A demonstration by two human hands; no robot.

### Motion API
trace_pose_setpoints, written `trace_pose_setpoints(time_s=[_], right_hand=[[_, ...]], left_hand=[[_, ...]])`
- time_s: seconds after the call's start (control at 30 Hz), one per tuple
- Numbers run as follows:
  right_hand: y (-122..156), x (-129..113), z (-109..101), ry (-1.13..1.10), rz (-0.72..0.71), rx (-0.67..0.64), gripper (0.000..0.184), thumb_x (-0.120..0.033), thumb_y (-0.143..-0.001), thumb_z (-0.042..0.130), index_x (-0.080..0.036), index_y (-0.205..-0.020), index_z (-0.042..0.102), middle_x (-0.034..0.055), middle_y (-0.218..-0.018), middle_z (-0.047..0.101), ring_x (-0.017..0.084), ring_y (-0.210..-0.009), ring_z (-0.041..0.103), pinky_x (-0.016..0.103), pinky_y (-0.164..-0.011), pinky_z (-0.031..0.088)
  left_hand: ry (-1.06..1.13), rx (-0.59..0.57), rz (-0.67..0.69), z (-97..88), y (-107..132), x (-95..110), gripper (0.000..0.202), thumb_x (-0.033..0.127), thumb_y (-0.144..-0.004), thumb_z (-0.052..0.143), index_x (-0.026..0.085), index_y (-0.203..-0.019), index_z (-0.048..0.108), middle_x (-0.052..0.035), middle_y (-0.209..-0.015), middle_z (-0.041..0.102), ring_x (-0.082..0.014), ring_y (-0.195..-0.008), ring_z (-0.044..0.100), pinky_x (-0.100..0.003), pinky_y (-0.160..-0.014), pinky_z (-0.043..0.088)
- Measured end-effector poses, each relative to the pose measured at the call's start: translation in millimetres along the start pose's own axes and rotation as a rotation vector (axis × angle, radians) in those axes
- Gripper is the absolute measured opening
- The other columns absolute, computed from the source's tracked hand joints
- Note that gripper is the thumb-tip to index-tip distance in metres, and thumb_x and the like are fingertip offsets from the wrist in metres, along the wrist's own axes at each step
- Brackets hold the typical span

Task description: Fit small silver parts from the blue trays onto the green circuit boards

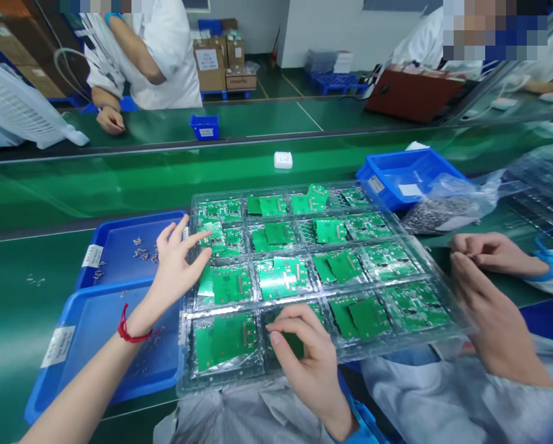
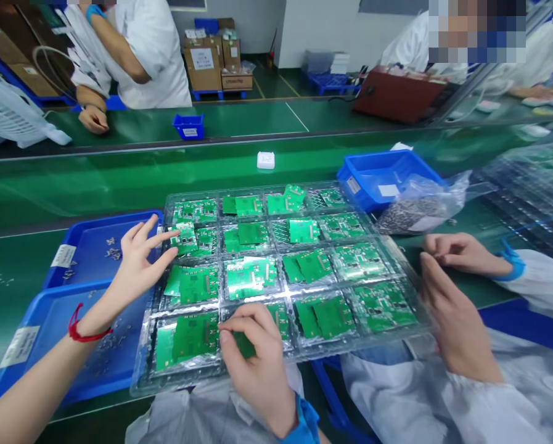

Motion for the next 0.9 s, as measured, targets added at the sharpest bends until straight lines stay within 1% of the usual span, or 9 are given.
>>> trace_pose_setpoints(time_s=[0.1,0.23,0.3,0.43,0.53,0.63,0.73,0.8,0.9], right_hand=[[-1,1,1,-0.016,0.007,0.002,0.013,-0.010,-0.085,0.061,-0.020,-0.084,0.070,0.0021,-0.082,0.063,0.012,-0.074,0.064,0.024,-0.065,0.053],[-2,-1,2,-0.025,0.007,-0.001,0.013,-0.010,-0.084,0.061,-0.020,-0.083,0.071,0.0024,-0.081,0.063,0.013,-0.073,0.064,0.025,-0.064,0.053],[-2,-2,1,-0.016,0.000,-0.001,0.013,-0.011,-0.084,0.061,-0.020,-0.082,0.071,0.0022,-0.080,0.063,0.013,-0.072,0.064,0.025,-0.063,0.053],[-1,-3,0,-0.001,-0.012,0.003,0.013,-0.011,-0.085,0.061,-0.020,-0.083,0.071,0.0018,-0.079,0.063,0.012,-0.071,0.064,0.023,-0.062,0.053],[-1,-2,-1,-0.010,-0.012,0.003,0.013,-0.011,-0.085,0.061,-0.020,-0.083,0.070,0.0023,-0.079,0.063,0.013,-0.071,0.065,0.024,-0.062,0.054],[0,-2,0,-0.016,-0.009,0.000,0.013,-0.011,-0.085,0.061,-0.020,-0.084,0.070,0.0026,-0.080,0.063,0.013,-0.072,0.065,0.024,-0.063,0.054],[1,-2,1,-0.015,-0.012,0.004,0.013,-0.010,-0.085,0.061,-0.020,-0.084,0.070,0.0021,-0.080,0.063,0.012,-0.072,0.064,0.022,-0.063,0.053],[1,-2,1,-0.014,-0.014,0.004,0.013,-0.010,-0.085,0.061,-0.020,-0.083,0.070,0.0018,-0.080,0.063,0.012,-0.071,0.064,0.022,-0.063,0.053],[2,0,0,-0.016,-0.010,0.002,0.013,-0.011,-0.086,0.061,-0.020,-0.083,0.070,0.0022,-0.080,0.063,0.012,-0.072,0.064,0.023,-0.063,0.053]], left_hand=[[-0.049,-0.047,0.155,-1.3,4,16,0.032,0.038,-0.094,0.050,0.025,-0.117,0.069,-0.0076,-0.144,0.055,-0.0325,-0.139,0.038,-0.058,-0.115,0.031],[-0.177,-0.171,0.182,12.8,-1,17,0.050,0.040,-0.095,0.043,0.018,-0.140,0.053,-0.0111,-0.154,0.043,-0.0374,-0.143,0.033,-0.061,-0.114,0.030],[-0.194,-0.245,0.169,23.0,-4,12,0.055,0.042,-0.096,0.041,0.015,-0.143,0.049,-0.0124,-0.154,0.044,-0.0392,-0.142,0.034,-0.063,-0.113,0.030],[-0.174,-0.330,0.225,32.7,-5,10,0.047,0.044,-0.097,0.040,0.019,-0.132,0.060,-0.0093,-0.145,0.055,-0.0345,-0.134,0.048,-0.060,-0.110,0.036],[-0.171,-0.294,0.244,24.1,-4,12,0.047,0.045,-0.096,0.043,0.019,-0.132,0.059,-0.0106,-0.144,0.056,-0.0339,-0.133,0.050,-0.059,-0.109,0.036],[-0.125,-0.248,0.329,12.5,3,25,0.040,0.043,-0.096,0.046,0.020,-0.122,0.065,-0.0112,-0.131,0.065,-0.0299,-0.121,0.058,-0.050,-0.102,0.043],[-0.124,-0.315,0.442,14.3,17,41,0.030,0.044,-0.092,0.056,0.021,-0.106,0.070,-0.0090,-0.111,0.071,-0.0265,-0.103,0.063,-0.043,-0.089,0.048],[-0.160,-0.330,0.477,14.9,24,49,0.026,0.042,-0.085,0.067,0.020,-0.100,0.071,-0.0096,-0.110,0.069,-0.0281,-0.102,0.063,-0.043,-0.084,0.049],[-0.094,-0.239,0.471,-0.3,28,59,0.012,0.033,-0.085,0.070,0.021,-0.087,0.070,-0.0072,-0.106,0.068,-0.0252,-0.098,0.063,-0.039,-0.080,0.050]])
Point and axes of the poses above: each hand's wrist, its own y-axis away from the middle knuckle, its own z-axis out of the palm, x = y × z, the point moved 8 cm from there along -y, towards the middle knuckle
